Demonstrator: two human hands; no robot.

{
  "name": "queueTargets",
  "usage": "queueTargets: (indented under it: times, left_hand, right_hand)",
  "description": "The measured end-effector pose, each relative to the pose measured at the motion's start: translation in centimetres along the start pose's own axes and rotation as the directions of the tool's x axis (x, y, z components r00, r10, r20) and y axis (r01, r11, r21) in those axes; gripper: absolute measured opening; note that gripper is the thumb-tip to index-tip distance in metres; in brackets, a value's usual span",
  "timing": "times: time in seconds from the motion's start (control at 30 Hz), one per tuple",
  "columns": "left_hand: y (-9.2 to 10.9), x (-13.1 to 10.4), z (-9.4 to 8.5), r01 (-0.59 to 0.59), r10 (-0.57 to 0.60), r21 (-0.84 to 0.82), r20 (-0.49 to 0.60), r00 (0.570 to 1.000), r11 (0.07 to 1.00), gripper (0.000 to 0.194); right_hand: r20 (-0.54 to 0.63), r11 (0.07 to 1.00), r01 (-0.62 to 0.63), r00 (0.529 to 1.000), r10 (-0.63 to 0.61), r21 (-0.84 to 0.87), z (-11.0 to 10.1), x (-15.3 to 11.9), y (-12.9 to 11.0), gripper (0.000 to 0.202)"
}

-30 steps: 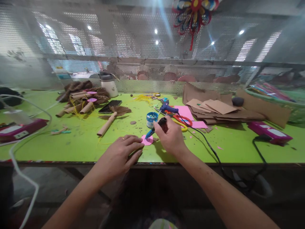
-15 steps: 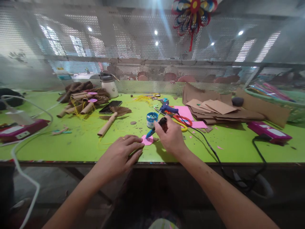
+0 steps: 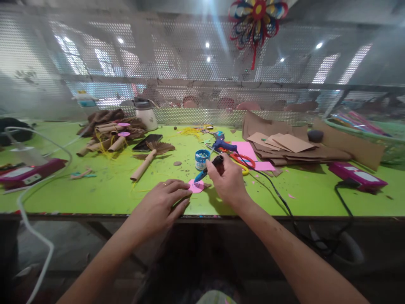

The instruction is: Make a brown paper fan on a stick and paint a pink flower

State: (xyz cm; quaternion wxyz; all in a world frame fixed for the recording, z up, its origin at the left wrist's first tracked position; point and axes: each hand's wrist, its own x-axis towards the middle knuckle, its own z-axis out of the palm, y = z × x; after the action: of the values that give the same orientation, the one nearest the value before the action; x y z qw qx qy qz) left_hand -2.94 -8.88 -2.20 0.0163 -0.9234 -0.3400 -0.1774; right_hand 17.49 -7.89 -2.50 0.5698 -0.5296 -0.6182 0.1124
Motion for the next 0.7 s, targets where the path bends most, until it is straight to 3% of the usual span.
queueTargets:
  times: [0.27, 0.5, 0.7]
  left_hand:
    - [0.05, -0.1, 0.03, -0.002, 0.002, -0.004, -0.007, 1.0, 1.0, 0.03]
    - [0.06, -0.01, -0.1, -0.007, 0.007, -0.007, -0.008, 1.0, 1.0, 0.03]
    - [0.05, 0.05, -0.12, -0.008, 0.007, -0.01, -0.011, 1.0, 1.0, 0.029]
  right_hand:
    - [0.019, 1.0, 0.001, 1.0, -0.001, -0.016, -0.03, 0.05, -0.04, 0.026]
    - [-0.079, 0.998, -0.011, 0.997, 0.016, 0.069, -0.37, 0.18, -0.26, 0.025]
    - [-0.147, 1.0, -0.005, 0.989, 0.006, 0.01, -0.71, 0.2, -0.42, 0.024]
